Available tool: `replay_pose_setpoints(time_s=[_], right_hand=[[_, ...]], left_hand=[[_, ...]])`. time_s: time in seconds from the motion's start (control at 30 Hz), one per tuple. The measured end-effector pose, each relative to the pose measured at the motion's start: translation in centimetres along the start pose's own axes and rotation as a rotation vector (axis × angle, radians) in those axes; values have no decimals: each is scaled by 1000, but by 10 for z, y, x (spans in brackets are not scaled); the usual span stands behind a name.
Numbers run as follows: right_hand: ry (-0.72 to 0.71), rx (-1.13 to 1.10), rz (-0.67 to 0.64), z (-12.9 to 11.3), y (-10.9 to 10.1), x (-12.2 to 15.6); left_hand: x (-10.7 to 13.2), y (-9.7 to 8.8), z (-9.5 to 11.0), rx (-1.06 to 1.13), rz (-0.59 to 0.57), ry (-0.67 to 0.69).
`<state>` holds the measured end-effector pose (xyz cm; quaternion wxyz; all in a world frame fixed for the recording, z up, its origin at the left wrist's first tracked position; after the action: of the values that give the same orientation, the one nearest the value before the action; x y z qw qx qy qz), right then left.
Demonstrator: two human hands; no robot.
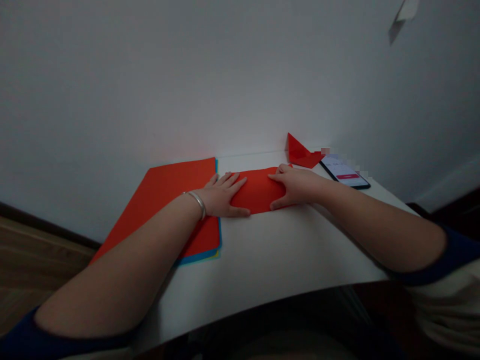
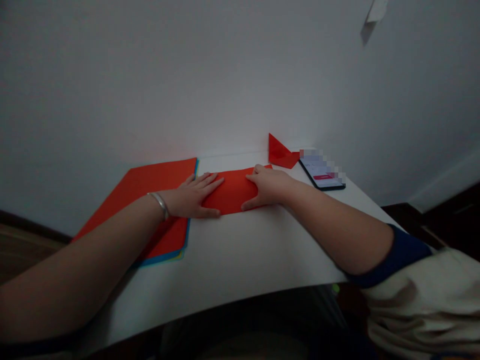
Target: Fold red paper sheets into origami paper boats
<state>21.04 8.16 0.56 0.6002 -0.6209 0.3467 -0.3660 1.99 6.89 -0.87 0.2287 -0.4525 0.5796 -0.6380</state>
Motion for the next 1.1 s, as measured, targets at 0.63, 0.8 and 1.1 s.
replay_pose_setpoints(time_s=[0.63,0.8,1.1], right_hand=[[62,-47,-22,12,2,-4],[180,-41,-83,26,4,-2],[197,-45,-109,42,7,3]], left_hand=[[-7,-1,42,58,158,82],[-9,3,35,41,92,109],[-2,5,10,72,14,79]])
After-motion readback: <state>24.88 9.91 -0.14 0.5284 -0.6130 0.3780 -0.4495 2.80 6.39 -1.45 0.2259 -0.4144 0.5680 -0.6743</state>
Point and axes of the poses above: each hand's wrist, its own x-axis away from the middle knuckle, its own y-axis out of the palm, z = x × y, the point moved 5 cm from there along -x, towards the middle knuckle, and after that the axes turned 3 degrees about -x, right-handed, at the moved point
